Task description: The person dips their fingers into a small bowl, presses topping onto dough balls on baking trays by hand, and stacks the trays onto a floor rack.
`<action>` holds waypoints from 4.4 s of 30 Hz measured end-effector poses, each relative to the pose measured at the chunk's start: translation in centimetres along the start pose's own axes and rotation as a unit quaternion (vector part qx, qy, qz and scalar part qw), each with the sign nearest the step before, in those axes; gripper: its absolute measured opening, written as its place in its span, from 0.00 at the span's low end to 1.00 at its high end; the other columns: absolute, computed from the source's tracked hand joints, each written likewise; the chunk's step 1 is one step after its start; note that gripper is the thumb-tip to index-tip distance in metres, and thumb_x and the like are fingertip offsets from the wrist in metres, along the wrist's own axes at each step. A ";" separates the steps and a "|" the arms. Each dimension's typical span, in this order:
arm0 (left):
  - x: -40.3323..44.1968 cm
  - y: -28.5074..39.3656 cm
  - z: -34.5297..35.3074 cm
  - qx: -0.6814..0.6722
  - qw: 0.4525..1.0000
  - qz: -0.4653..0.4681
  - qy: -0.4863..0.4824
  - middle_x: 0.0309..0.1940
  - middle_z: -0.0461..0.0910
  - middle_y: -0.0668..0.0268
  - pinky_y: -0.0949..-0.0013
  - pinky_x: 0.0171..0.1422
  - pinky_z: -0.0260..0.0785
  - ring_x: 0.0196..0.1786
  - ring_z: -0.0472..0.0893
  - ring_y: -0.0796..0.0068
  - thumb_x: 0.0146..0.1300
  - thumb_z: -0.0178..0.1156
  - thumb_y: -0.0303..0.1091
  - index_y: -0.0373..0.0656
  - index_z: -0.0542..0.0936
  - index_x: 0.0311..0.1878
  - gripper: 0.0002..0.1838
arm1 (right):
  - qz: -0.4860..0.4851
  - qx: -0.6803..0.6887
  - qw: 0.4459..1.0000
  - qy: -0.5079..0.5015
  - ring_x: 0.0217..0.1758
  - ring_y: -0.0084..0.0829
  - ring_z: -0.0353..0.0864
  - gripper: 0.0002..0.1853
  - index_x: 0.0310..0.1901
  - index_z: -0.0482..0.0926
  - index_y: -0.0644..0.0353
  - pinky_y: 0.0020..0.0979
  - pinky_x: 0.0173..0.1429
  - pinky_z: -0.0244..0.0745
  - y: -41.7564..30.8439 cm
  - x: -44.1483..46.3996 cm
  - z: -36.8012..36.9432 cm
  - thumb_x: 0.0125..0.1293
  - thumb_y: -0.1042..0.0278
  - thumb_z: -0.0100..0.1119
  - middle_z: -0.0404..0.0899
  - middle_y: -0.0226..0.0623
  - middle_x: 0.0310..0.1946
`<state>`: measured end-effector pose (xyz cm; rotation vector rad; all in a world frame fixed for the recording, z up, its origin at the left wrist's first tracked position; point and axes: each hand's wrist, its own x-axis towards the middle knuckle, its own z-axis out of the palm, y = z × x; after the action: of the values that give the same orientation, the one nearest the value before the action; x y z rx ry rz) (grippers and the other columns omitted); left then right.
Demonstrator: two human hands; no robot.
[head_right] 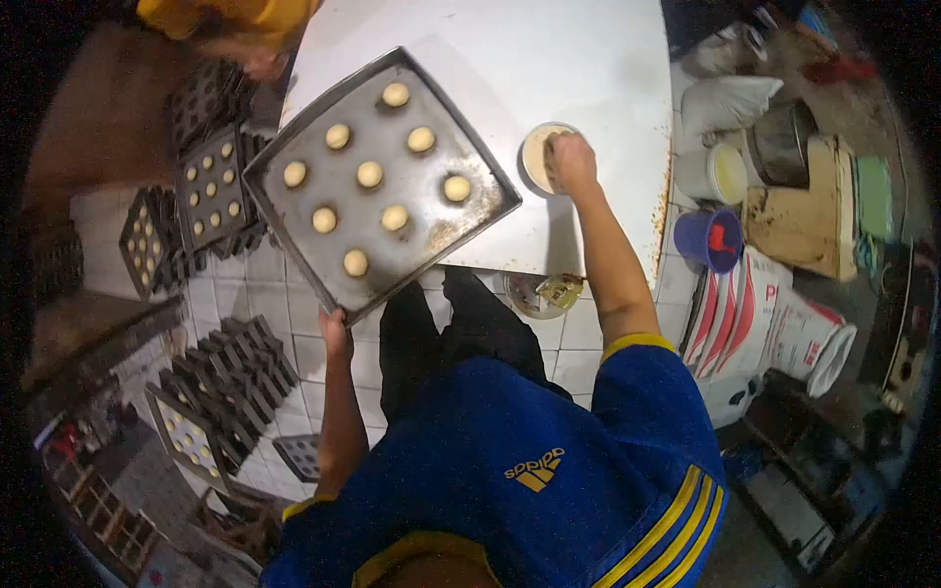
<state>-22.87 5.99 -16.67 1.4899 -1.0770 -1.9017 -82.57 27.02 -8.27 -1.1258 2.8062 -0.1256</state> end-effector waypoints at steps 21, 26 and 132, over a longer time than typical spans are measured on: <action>-7.2 3.0 -0.4 0.155 0.985 -0.074 0.025 0.66 0.78 0.55 0.49 0.66 0.76 0.64 0.83 0.58 0.80 0.54 0.54 0.54 0.63 0.83 0.33 | -0.057 0.422 0.904 -0.015 0.37 0.33 0.90 0.16 0.49 0.92 0.64 0.36 0.47 0.83 -18.4 8.0 3.1 0.67 0.61 0.74 0.91 0.43 0.35; -12.8 0.9 -4.5 0.167 0.973 -0.140 0.081 0.63 0.77 0.55 0.55 0.59 0.77 0.59 0.84 0.62 0.80 0.60 0.46 0.55 0.65 0.81 0.31 | -0.172 0.216 0.959 0.068 0.46 0.53 0.90 0.12 0.47 0.91 0.61 0.48 0.52 0.84 -19.7 10.5 5.1 0.71 0.62 0.70 0.90 0.51 0.40; -17.2 -6.6 -12.0 0.210 0.954 -0.207 0.060 0.55 0.86 0.61 0.63 0.50 0.79 0.53 0.86 0.70 0.78 0.60 0.39 0.50 0.75 0.73 0.22 | 0.089 0.382 0.920 0.023 0.35 0.33 0.90 0.15 0.50 0.94 0.60 0.34 0.47 0.83 -8.8 -4.1 -1.5 0.69 0.58 0.76 0.93 0.46 0.34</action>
<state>-5.94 19.64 -13.45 2.1871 -1.2419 -1.8850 -73.82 23.55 -5.37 -0.6682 2.4619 -1.1171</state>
